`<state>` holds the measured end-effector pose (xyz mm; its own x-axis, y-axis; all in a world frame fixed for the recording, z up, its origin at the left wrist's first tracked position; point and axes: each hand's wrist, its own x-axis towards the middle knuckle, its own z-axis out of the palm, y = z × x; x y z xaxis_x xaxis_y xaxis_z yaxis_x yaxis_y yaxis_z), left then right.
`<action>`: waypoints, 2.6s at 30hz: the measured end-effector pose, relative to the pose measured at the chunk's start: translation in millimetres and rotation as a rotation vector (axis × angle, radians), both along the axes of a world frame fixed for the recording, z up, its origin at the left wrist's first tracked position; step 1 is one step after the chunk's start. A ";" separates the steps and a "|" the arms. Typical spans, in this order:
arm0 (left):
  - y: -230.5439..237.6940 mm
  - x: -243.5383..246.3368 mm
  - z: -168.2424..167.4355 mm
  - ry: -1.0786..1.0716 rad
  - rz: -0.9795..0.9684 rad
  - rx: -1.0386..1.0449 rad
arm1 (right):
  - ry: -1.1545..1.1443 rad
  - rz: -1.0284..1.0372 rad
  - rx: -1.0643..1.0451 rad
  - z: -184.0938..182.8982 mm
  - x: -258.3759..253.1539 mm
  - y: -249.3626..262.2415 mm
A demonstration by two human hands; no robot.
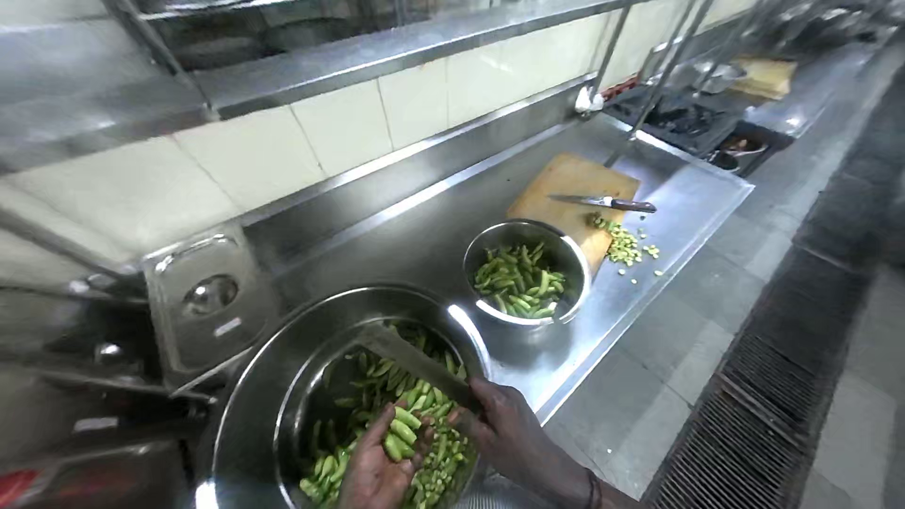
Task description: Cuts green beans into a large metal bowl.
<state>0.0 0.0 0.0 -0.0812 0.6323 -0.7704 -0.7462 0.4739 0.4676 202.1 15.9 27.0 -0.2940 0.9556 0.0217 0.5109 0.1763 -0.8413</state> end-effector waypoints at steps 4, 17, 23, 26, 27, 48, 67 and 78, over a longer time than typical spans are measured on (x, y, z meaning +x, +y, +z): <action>30.5 25.4 21.3 0.043 -0.076 0.057 | 0.120 -0.195 0.119 -7.0 23.7 2.5; 134.6 88.4 54.7 0.164 -0.484 0.411 | 0.399 -0.480 0.013 -5.9 73.0 -4.4; 119.8 16.9 0.3 0.561 -0.366 0.271 | 0.456 -0.455 -0.086 -12.8 68.1 -10.0; 113.1 -10.9 -30.7 0.958 -0.618 0.268 | 0.435 -0.417 -0.097 -12.1 58.1 -5.5; 111.9 -18.9 -39.6 1.097 -0.745 0.254 | 0.433 -0.402 -0.092 -11.1 54.7 -3.4; 67.7 -20.2 13.0 1.321 -0.991 0.514 | 0.294 -0.238 -0.093 -18.3 34.0 -0.8; 1.4 5.0 32.4 1.291 -0.667 1.005 | 0.024 -0.011 0.020 -6.1 -7.2 5.8; 2.7 8.7 44.4 0.815 -0.346 0.610 | 0.111 0.068 0.080 -10.5 -6.2 3.9</action>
